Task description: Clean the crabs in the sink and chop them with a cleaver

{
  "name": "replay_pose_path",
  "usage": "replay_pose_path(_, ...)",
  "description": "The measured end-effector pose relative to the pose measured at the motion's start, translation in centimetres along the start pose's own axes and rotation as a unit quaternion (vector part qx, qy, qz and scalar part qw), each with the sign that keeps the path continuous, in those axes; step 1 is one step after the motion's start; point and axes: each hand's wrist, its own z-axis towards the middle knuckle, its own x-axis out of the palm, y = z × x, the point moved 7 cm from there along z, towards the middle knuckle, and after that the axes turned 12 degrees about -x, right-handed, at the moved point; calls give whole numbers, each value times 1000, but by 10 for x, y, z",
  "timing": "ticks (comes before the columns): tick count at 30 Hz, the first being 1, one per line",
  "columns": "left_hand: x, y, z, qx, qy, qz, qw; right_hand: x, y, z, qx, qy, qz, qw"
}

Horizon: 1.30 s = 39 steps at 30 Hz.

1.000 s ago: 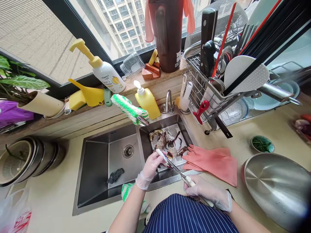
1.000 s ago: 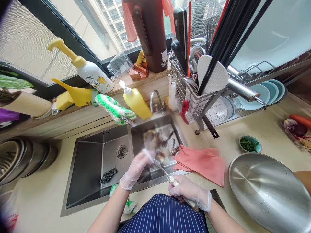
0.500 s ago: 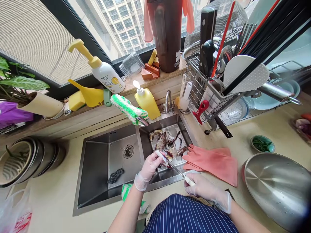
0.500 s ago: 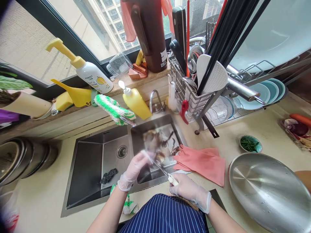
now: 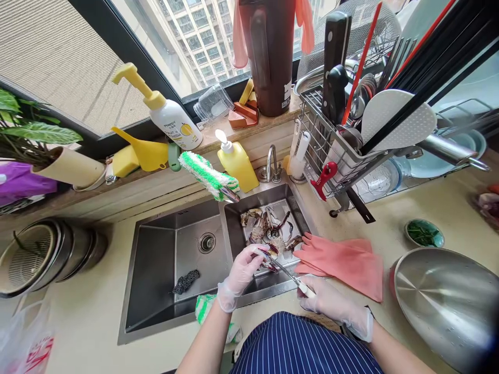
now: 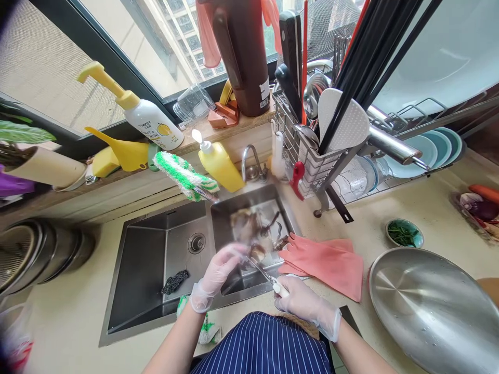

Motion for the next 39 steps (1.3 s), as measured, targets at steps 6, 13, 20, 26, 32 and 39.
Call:
replay_pose_path(6, 1, 1, -3, -59, 18, -61, 996, -1, 5, -1, -41, 15, -6, 999)
replay_pose_path(13, -2, -8, -3, -51, 53, -37, 997, 15, 4, -4, 10, 61, 120, 991)
replay_pose_path(20, 0, -6, -2, -39, 52, -17, 998, 22, -6, -6, 47, 57, 151, 986)
replay_pose_path(26, 4, 2, -3, -68, 56, -48, 995, 17, 1, -7, 19, 34, 142, 989)
replay_pose_path(32, 2, 3, -3, -75, 42, -59, 995, 17, -1, -4, 14, 14, 108, 994)
replay_pose_path(39, 1, 4, -5, -49, 29, -63, 996, 14, 4, -4, -3, 2, 49, 999)
